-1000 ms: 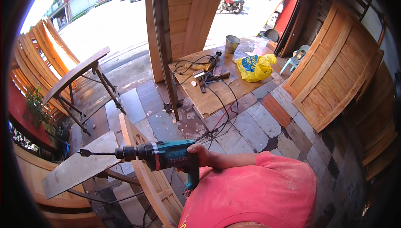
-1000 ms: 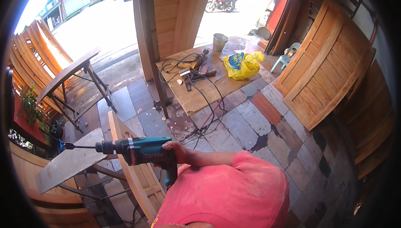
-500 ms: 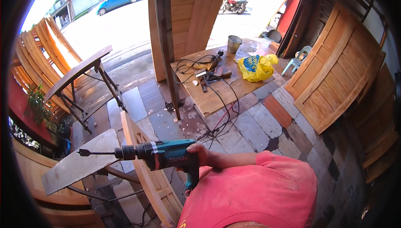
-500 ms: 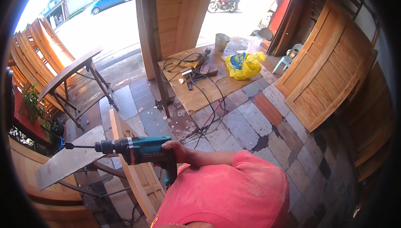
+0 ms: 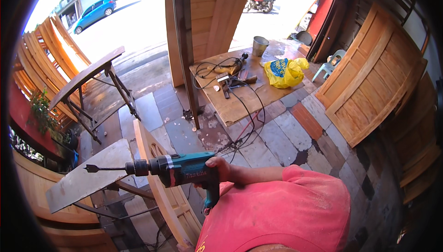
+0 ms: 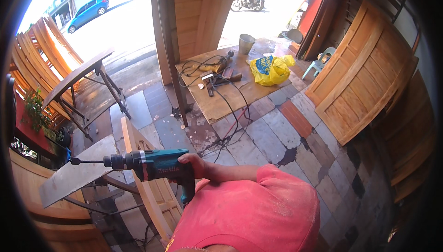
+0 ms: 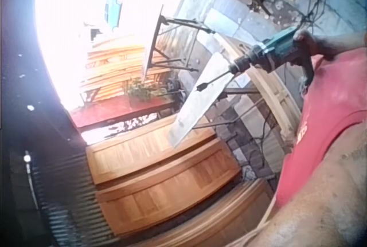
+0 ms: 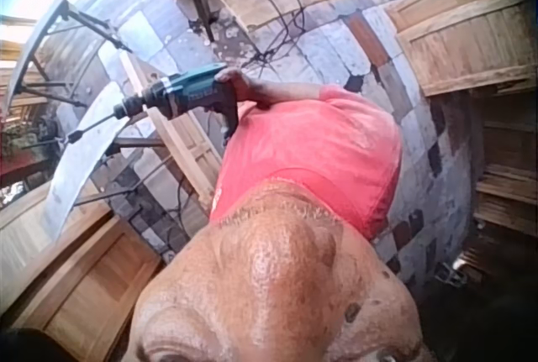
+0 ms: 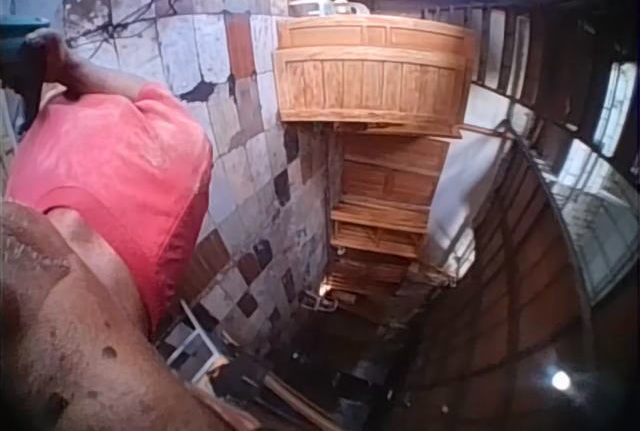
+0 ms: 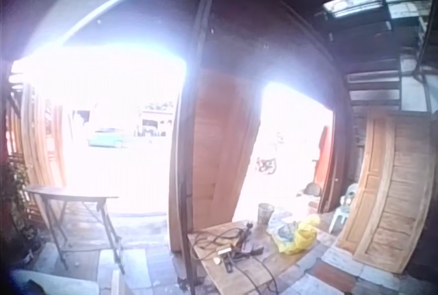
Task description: Marking a spot on a wooden door panel and using a power drill to create a hole.
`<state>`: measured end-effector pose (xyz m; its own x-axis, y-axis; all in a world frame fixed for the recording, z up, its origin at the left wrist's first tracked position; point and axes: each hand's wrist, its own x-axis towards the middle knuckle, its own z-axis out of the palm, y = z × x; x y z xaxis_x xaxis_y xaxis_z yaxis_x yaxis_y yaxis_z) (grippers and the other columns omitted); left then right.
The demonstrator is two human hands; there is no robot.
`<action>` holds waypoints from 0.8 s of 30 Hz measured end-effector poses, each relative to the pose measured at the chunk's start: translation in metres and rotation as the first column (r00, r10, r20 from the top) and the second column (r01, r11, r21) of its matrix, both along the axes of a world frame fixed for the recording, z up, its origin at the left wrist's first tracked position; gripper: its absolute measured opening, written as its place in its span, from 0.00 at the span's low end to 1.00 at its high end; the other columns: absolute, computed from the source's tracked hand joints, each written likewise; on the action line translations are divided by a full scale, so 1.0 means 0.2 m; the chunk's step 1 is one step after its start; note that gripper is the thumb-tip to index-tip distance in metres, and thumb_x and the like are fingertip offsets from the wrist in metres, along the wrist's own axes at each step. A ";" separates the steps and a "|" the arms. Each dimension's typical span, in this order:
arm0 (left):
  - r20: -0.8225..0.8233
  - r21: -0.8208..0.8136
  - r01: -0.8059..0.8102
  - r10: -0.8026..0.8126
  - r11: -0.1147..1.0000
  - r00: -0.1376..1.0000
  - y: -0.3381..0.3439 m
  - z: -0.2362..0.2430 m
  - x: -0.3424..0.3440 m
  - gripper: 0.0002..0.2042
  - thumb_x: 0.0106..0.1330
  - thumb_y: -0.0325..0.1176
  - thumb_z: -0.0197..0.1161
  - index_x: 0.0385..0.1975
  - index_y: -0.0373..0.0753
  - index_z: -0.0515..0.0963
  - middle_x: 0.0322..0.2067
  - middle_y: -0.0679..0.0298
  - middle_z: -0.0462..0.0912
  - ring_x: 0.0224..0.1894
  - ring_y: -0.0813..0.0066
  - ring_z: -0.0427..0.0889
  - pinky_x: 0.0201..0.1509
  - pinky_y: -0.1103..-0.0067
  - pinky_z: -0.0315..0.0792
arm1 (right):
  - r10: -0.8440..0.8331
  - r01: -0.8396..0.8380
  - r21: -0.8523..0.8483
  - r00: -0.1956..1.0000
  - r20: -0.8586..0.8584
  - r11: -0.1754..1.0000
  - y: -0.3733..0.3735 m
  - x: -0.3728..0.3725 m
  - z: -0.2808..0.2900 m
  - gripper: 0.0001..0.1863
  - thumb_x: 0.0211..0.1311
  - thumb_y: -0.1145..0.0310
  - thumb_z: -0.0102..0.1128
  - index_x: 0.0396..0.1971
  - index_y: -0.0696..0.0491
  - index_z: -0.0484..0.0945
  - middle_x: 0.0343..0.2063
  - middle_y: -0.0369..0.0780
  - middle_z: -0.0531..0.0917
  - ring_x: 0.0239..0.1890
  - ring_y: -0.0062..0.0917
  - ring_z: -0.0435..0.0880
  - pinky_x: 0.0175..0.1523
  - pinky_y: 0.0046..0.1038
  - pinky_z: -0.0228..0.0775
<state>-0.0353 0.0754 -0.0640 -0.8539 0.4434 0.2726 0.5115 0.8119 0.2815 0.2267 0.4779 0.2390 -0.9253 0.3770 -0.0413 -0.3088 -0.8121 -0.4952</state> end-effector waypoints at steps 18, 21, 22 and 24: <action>0.026 -0.012 -0.006 0.007 1.000 1.000 -0.05 0.02 0.00 0.24 0.67 0.63 0.66 0.44 0.47 0.78 0.36 0.54 0.84 0.38 0.45 0.85 0.41 0.51 0.75 | 0.000 -0.001 0.048 1.000 0.023 0.999 -0.02 0.01 0.04 0.44 0.55 0.43 0.66 0.66 0.59 0.73 0.49 0.54 0.88 0.46 0.43 0.91 0.50 0.40 0.83; 0.032 -0.012 -0.012 0.012 1.000 0.999 -0.05 0.02 0.00 0.24 0.67 0.63 0.66 0.44 0.47 0.78 0.36 0.54 0.84 0.38 0.45 0.85 0.41 0.50 0.75 | 0.006 -0.007 0.047 1.000 0.019 0.999 -0.02 0.01 0.04 0.44 0.55 0.42 0.66 0.65 0.59 0.74 0.49 0.54 0.88 0.46 0.42 0.91 0.50 0.39 0.83; 0.032 -0.012 -0.013 0.013 1.000 0.999 -0.05 0.01 0.00 0.24 0.67 0.63 0.66 0.44 0.47 0.78 0.36 0.54 0.84 0.38 0.45 0.85 0.41 0.50 0.75 | -0.004 0.002 0.052 0.999 0.032 0.999 -0.02 0.01 0.05 0.44 0.55 0.42 0.66 0.65 0.59 0.74 0.49 0.54 0.88 0.46 0.42 0.91 0.49 0.39 0.82; 0.035 -0.015 -0.015 0.016 1.000 0.999 -0.06 0.02 0.00 0.24 0.67 0.63 0.66 0.44 0.47 0.78 0.36 0.53 0.84 0.38 0.45 0.85 0.40 0.50 0.75 | 0.005 -0.007 0.054 1.000 0.023 0.999 -0.03 0.02 0.04 0.44 0.54 0.42 0.66 0.65 0.59 0.74 0.48 0.53 0.88 0.45 0.41 0.91 0.49 0.39 0.82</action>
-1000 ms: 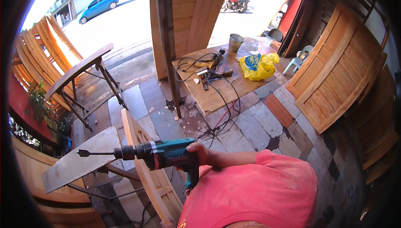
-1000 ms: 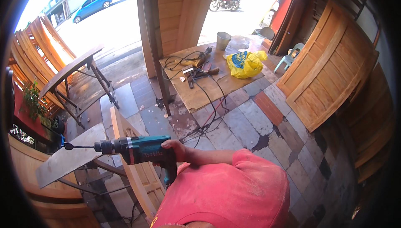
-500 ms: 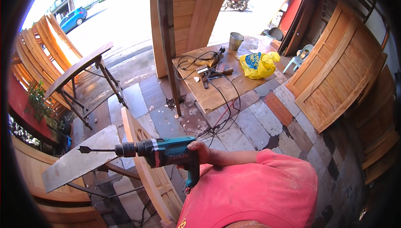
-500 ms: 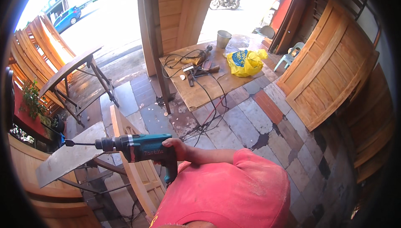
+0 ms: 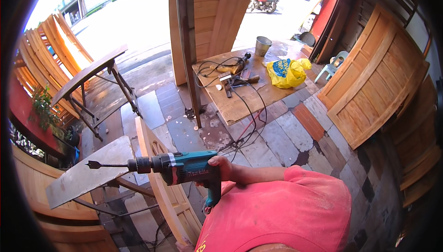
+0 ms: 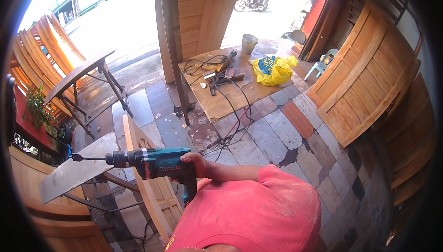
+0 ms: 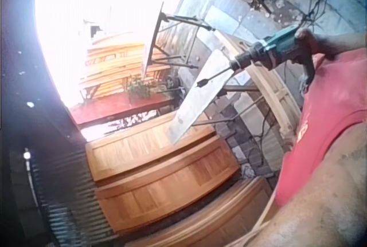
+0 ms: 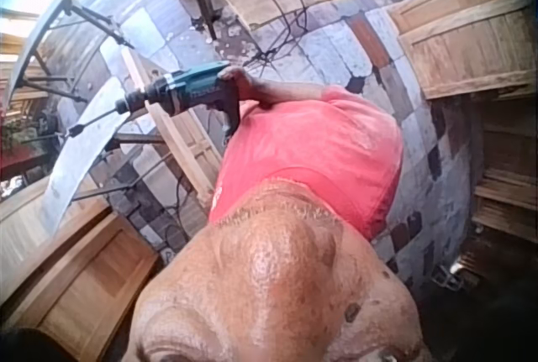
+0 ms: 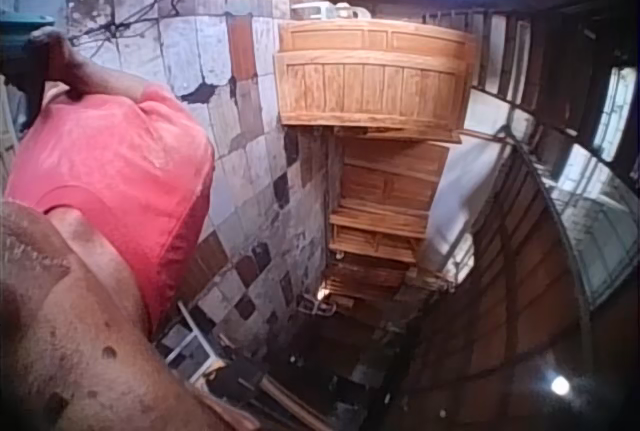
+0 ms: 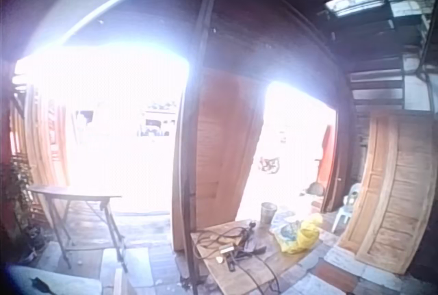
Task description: Marking a spot on a wooden door panel and using a power drill to create a hole.
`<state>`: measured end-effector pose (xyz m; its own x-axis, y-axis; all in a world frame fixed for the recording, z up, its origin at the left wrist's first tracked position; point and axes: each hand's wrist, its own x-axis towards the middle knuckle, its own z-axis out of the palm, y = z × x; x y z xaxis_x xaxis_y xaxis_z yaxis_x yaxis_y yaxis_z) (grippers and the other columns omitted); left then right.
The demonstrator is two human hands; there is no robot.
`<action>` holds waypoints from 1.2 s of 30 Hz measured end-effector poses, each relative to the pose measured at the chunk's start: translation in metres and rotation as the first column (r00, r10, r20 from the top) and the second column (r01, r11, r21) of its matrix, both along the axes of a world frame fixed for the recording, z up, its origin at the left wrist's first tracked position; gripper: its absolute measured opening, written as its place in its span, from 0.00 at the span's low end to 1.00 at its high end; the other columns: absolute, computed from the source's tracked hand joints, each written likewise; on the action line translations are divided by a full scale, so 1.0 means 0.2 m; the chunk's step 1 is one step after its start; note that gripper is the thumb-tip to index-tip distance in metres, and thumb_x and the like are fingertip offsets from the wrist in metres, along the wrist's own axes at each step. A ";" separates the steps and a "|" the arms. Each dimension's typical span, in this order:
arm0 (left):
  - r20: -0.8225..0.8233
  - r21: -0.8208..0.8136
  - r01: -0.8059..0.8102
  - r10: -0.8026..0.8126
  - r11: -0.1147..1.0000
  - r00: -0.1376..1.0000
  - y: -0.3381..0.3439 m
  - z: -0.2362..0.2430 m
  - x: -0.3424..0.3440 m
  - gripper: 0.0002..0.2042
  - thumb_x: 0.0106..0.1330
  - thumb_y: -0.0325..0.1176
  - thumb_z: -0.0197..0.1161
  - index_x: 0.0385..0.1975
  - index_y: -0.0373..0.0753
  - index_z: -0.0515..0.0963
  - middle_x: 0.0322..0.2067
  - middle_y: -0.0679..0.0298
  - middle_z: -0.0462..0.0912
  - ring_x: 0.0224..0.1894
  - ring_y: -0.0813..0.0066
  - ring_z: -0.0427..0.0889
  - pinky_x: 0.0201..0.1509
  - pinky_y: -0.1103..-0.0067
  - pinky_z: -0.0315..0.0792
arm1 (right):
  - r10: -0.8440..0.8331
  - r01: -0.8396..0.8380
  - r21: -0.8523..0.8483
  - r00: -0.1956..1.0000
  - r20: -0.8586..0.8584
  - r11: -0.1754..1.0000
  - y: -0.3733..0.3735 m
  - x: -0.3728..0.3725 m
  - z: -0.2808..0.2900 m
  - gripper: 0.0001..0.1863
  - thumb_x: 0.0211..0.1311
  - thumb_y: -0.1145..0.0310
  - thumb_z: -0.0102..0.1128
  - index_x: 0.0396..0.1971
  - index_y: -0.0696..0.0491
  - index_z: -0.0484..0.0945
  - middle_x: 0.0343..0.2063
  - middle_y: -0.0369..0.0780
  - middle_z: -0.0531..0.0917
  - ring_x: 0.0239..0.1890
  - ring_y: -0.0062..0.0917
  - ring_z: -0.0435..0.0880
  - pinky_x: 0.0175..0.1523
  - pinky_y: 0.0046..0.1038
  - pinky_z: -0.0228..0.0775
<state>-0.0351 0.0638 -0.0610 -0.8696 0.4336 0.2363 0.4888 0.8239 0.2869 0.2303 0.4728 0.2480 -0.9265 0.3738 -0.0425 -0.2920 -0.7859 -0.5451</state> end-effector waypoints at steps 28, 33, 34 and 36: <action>0.029 0.007 -0.048 0.048 0.999 0.998 -0.02 0.00 0.03 0.24 0.67 0.63 0.65 0.42 0.46 0.77 0.34 0.52 0.84 0.37 0.43 0.84 0.39 0.50 0.75 | -0.018 0.018 -0.043 1.000 0.003 0.999 -0.04 0.02 -0.03 0.44 0.54 0.45 0.68 0.65 0.59 0.73 0.50 0.52 0.88 0.46 0.44 0.90 0.49 0.41 0.83; 0.033 0.004 -0.051 0.051 0.999 0.998 -0.03 -0.01 0.04 0.24 0.67 0.63 0.65 0.42 0.46 0.77 0.34 0.52 0.84 0.37 0.43 0.84 0.39 0.50 0.75 | -0.015 0.015 0.010 1.000 -0.008 1.000 -0.05 0.02 0.00 0.42 0.57 0.42 0.64 0.63 0.61 0.76 0.48 0.51 0.88 0.46 0.40 0.90 0.54 0.38 0.82; 0.033 0.003 -0.050 0.050 0.999 0.998 -0.04 0.00 0.04 0.24 0.67 0.63 0.65 0.42 0.46 0.77 0.34 0.52 0.84 0.36 0.43 0.84 0.38 0.50 0.75 | -0.031 0.031 0.033 0.999 -0.009 0.999 -0.05 0.02 0.00 0.42 0.57 0.42 0.63 0.63 0.61 0.76 0.47 0.51 0.88 0.46 0.39 0.90 0.54 0.37 0.81; 0.037 0.002 -0.053 0.053 0.999 0.998 -0.04 -0.01 0.04 0.24 0.67 0.63 0.65 0.42 0.46 0.77 0.34 0.52 0.84 0.36 0.43 0.84 0.38 0.50 0.75 | -0.023 0.023 0.029 1.000 -0.020 0.999 -0.06 0.02 0.02 0.42 0.57 0.42 0.64 0.63 0.61 0.76 0.47 0.51 0.88 0.46 0.39 0.90 0.54 0.38 0.81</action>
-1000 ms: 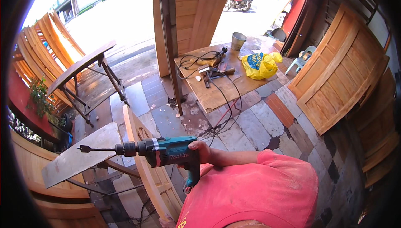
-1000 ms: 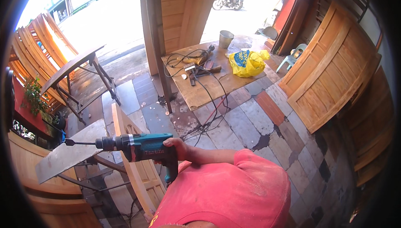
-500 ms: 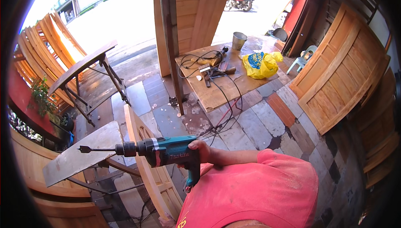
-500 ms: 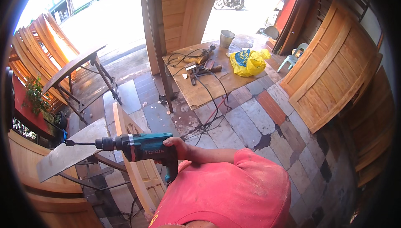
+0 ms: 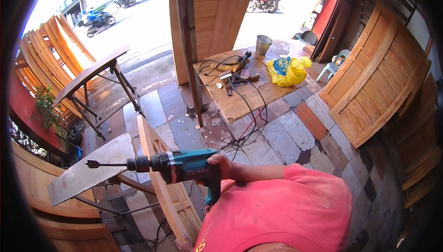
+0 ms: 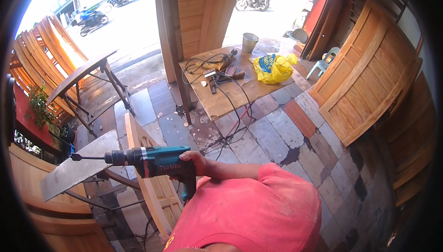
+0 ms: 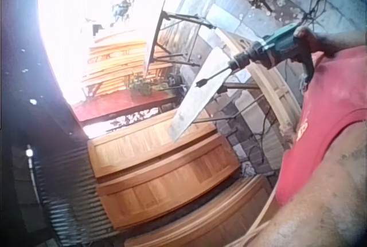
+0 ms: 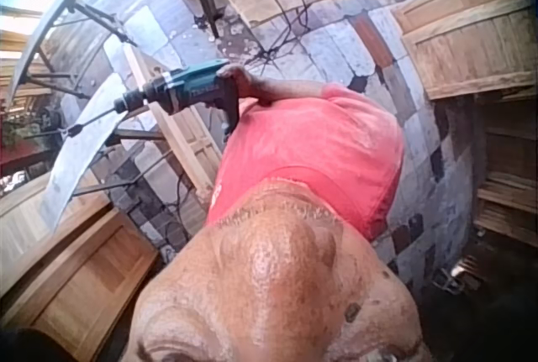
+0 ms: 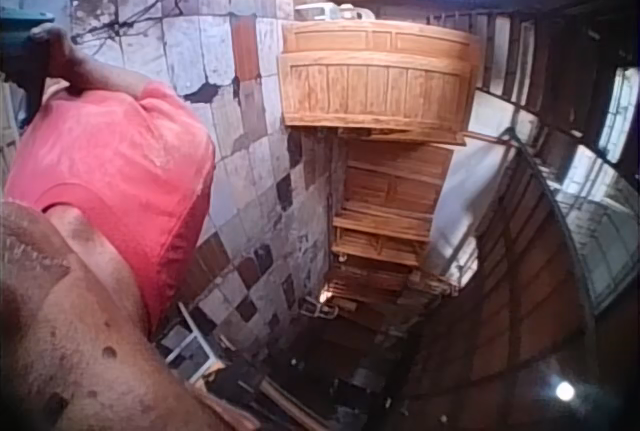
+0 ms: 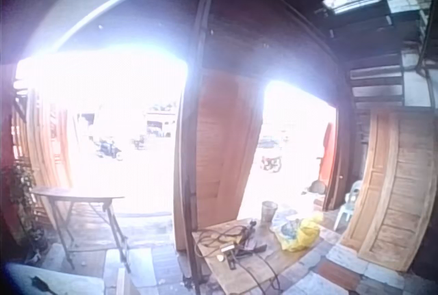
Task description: Marking a spot on a wooden door panel and using a power drill to create a hole.
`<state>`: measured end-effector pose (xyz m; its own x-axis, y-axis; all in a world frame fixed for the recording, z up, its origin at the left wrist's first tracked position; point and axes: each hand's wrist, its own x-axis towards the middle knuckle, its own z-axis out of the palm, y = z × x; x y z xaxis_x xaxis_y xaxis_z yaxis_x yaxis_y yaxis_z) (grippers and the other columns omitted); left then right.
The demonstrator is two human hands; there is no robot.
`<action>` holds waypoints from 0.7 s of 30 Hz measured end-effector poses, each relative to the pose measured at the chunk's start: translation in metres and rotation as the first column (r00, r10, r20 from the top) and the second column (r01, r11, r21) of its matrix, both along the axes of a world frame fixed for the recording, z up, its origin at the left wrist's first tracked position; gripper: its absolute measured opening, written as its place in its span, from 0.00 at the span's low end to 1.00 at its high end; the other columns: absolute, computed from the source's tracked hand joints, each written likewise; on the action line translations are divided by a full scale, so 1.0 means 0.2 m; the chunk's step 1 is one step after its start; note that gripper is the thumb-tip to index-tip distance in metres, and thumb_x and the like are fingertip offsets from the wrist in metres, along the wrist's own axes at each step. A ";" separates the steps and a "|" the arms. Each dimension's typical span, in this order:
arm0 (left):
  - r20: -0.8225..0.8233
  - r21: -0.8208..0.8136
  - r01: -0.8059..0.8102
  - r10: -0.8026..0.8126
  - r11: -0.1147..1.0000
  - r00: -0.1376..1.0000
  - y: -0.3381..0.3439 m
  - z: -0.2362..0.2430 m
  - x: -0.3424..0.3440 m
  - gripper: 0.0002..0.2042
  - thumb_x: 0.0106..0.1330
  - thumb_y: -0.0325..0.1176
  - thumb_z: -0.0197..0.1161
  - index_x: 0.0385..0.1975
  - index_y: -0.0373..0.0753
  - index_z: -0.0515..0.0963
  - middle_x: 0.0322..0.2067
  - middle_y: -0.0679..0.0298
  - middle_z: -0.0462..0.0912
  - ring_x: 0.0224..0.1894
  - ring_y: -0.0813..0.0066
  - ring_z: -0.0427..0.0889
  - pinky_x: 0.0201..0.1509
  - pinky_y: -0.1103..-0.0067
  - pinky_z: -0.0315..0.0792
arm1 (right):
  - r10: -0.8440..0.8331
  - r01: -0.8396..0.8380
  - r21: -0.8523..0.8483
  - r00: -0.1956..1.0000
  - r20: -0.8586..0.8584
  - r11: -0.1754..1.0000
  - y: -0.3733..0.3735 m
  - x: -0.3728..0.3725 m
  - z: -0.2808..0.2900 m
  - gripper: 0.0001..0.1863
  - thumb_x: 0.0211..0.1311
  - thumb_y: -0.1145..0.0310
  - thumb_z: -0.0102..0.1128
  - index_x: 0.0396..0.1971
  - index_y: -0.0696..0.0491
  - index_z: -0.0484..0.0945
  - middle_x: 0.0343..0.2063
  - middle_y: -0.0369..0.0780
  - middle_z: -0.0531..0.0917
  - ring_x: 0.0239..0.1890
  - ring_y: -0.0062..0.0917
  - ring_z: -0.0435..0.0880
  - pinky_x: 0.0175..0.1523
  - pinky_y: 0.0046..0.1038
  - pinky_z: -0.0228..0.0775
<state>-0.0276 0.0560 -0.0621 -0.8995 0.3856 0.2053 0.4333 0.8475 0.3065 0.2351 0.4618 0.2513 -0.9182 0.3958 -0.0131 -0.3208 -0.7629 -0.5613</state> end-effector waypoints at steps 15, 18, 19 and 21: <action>0.002 -0.004 -0.001 0.001 1.000 1.000 -0.01 0.00 0.00 0.24 0.67 0.63 0.65 0.41 0.46 0.77 0.33 0.51 0.84 0.36 0.42 0.84 0.37 0.49 0.75 | -0.014 0.014 -0.012 1.000 -0.005 1.000 -0.01 0.01 0.02 0.42 0.57 0.43 0.65 0.64 0.61 0.75 0.48 0.51 0.88 0.45 0.39 0.90 0.53 0.38 0.82; 0.001 -0.003 0.002 -0.002 1.000 1.000 -0.01 0.00 0.00 0.25 0.67 0.63 0.65 0.41 0.46 0.77 0.33 0.51 0.84 0.35 0.42 0.84 0.37 0.49 0.75 | -0.004 0.004 -0.016 1.000 -0.013 1.000 -0.01 0.01 0.03 0.42 0.57 0.43 0.65 0.64 0.61 0.75 0.48 0.50 0.88 0.46 0.39 0.90 0.54 0.38 0.82; 0.001 -0.005 0.001 -0.001 1.000 1.000 -0.01 0.00 0.00 0.25 0.67 0.63 0.65 0.41 0.46 0.77 0.33 0.51 0.84 0.35 0.42 0.84 0.37 0.49 0.75 | -0.007 0.007 -0.013 1.000 -0.015 1.000 -0.01 0.01 0.03 0.43 0.57 0.43 0.65 0.64 0.61 0.75 0.48 0.50 0.88 0.46 0.39 0.90 0.54 0.38 0.81; 0.000 -0.006 0.003 -0.003 1.000 1.000 -0.01 0.00 0.00 0.25 0.67 0.63 0.65 0.41 0.46 0.77 0.33 0.51 0.84 0.35 0.42 0.84 0.37 0.49 0.75 | -0.004 0.004 -0.006 1.000 -0.019 1.000 -0.01 0.01 0.02 0.43 0.57 0.43 0.65 0.64 0.60 0.75 0.48 0.50 0.88 0.46 0.39 0.90 0.54 0.38 0.81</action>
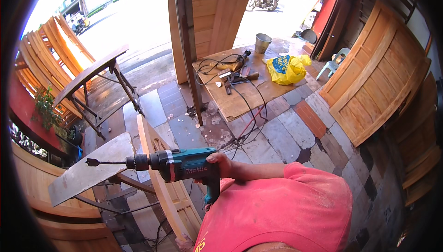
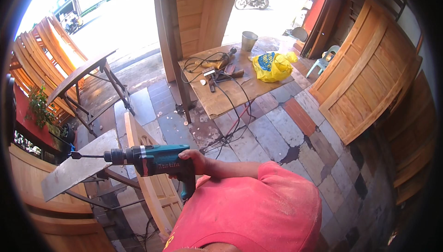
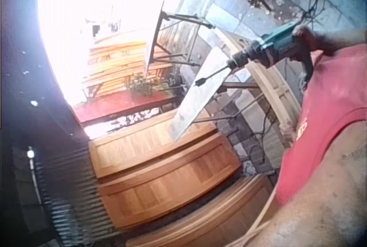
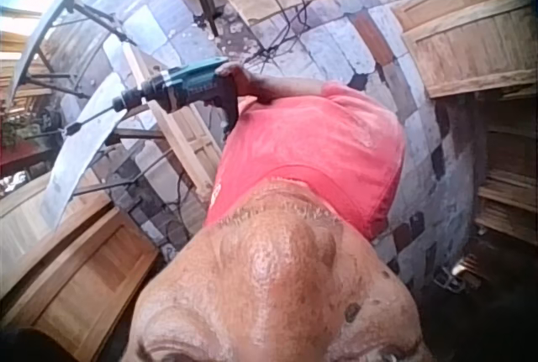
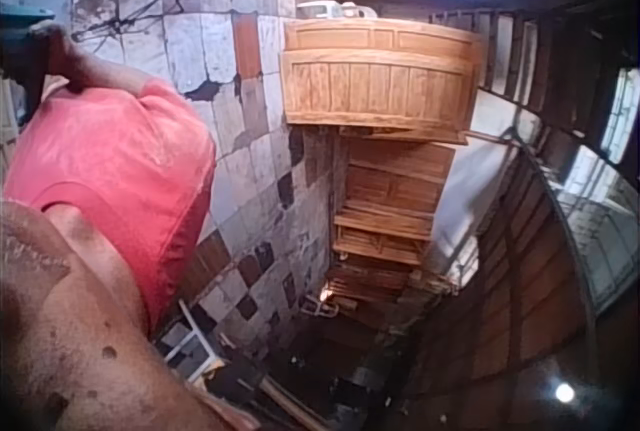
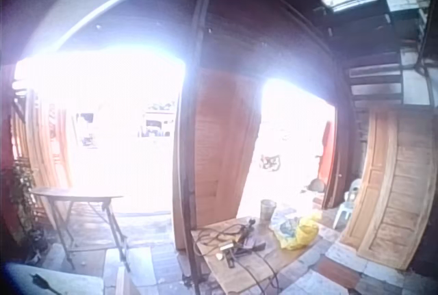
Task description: Marking a spot on a wooden door panel and using a power drill to create a hole.
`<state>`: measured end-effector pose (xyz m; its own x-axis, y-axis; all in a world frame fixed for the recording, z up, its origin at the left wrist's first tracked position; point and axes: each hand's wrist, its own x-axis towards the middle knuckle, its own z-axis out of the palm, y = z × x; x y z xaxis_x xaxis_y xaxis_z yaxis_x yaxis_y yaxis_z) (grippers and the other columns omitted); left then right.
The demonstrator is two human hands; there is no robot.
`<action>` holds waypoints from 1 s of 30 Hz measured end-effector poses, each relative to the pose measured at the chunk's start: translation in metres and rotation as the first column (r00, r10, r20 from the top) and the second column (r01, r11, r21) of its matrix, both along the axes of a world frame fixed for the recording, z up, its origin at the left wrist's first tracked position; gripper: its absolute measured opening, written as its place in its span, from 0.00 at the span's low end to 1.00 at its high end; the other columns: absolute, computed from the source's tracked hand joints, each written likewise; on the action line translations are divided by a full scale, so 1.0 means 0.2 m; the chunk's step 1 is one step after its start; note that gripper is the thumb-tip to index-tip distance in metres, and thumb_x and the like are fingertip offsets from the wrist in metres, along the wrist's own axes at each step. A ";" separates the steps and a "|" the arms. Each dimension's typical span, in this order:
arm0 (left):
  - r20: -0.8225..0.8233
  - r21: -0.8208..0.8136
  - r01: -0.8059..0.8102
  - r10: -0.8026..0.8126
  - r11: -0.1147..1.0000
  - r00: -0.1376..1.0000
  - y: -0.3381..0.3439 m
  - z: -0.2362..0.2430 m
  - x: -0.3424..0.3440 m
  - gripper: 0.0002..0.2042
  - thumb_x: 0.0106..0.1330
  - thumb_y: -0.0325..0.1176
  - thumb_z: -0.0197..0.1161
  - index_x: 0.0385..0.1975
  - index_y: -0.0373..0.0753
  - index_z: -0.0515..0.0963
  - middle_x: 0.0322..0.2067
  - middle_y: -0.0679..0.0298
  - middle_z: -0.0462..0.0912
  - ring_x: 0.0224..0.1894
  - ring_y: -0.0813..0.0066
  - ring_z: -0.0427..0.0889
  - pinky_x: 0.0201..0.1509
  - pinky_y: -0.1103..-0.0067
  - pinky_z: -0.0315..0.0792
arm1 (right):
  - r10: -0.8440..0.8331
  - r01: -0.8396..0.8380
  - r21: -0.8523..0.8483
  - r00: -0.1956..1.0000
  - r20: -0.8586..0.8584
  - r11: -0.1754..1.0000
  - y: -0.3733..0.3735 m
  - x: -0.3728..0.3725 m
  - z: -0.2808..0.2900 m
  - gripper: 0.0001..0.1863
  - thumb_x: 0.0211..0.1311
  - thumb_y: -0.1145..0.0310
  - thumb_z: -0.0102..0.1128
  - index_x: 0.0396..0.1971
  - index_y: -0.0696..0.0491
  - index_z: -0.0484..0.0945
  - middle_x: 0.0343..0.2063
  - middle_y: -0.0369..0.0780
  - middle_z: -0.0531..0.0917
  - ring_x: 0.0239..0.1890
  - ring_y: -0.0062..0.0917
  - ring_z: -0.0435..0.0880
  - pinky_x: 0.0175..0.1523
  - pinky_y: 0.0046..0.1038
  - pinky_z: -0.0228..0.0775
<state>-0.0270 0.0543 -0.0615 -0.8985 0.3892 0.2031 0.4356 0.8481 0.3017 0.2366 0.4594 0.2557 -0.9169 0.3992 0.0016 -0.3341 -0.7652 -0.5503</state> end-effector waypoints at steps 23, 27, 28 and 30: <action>-0.003 0.005 0.011 -0.011 1.000 1.000 -0.02 0.00 -0.01 0.25 0.67 0.64 0.65 0.39 0.45 0.76 0.32 0.50 0.84 0.34 0.41 0.84 0.36 0.49 0.74 | -0.004 0.004 -0.024 1.000 0.015 1.000 -0.01 0.00 -0.03 0.42 0.58 0.43 0.64 0.65 0.60 0.74 0.48 0.49 0.88 0.46 0.38 0.90 0.52 0.38 0.82; -0.003 0.008 0.009 -0.009 1.000 1.000 -0.03 0.01 -0.01 0.25 0.67 0.64 0.65 0.39 0.45 0.76 0.32 0.50 0.83 0.34 0.40 0.84 0.36 0.49 0.74 | 0.014 -0.014 -0.022 1.000 0.005 1.000 -0.01 0.00 -0.03 0.42 0.58 0.43 0.64 0.65 0.60 0.75 0.49 0.49 0.88 0.46 0.38 0.90 0.52 0.38 0.82; -0.004 0.009 0.009 -0.009 1.000 1.000 -0.03 0.01 -0.01 0.25 0.67 0.64 0.65 0.39 0.45 0.76 0.32 0.50 0.83 0.34 0.40 0.84 0.35 0.49 0.74 | 0.008 -0.007 -0.015 1.000 0.013 1.000 -0.01 0.00 -0.03 0.42 0.58 0.43 0.64 0.65 0.60 0.75 0.49 0.49 0.88 0.46 0.39 0.90 0.52 0.38 0.82; -0.005 0.010 0.009 -0.009 1.000 1.000 -0.03 0.01 -0.01 0.25 0.67 0.64 0.65 0.39 0.45 0.76 0.31 0.50 0.83 0.34 0.40 0.84 0.35 0.49 0.74 | 0.019 -0.019 -0.013 1.000 -0.002 1.000 -0.01 0.00 -0.04 0.42 0.58 0.43 0.64 0.64 0.60 0.75 0.49 0.50 0.88 0.46 0.39 0.90 0.52 0.38 0.82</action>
<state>-0.0295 0.0486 -0.0602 -0.8941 0.3951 0.2110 0.4444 0.8412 0.3080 0.2363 0.4581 0.2485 -0.9244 0.3813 -0.0021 -0.3200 -0.7788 -0.5395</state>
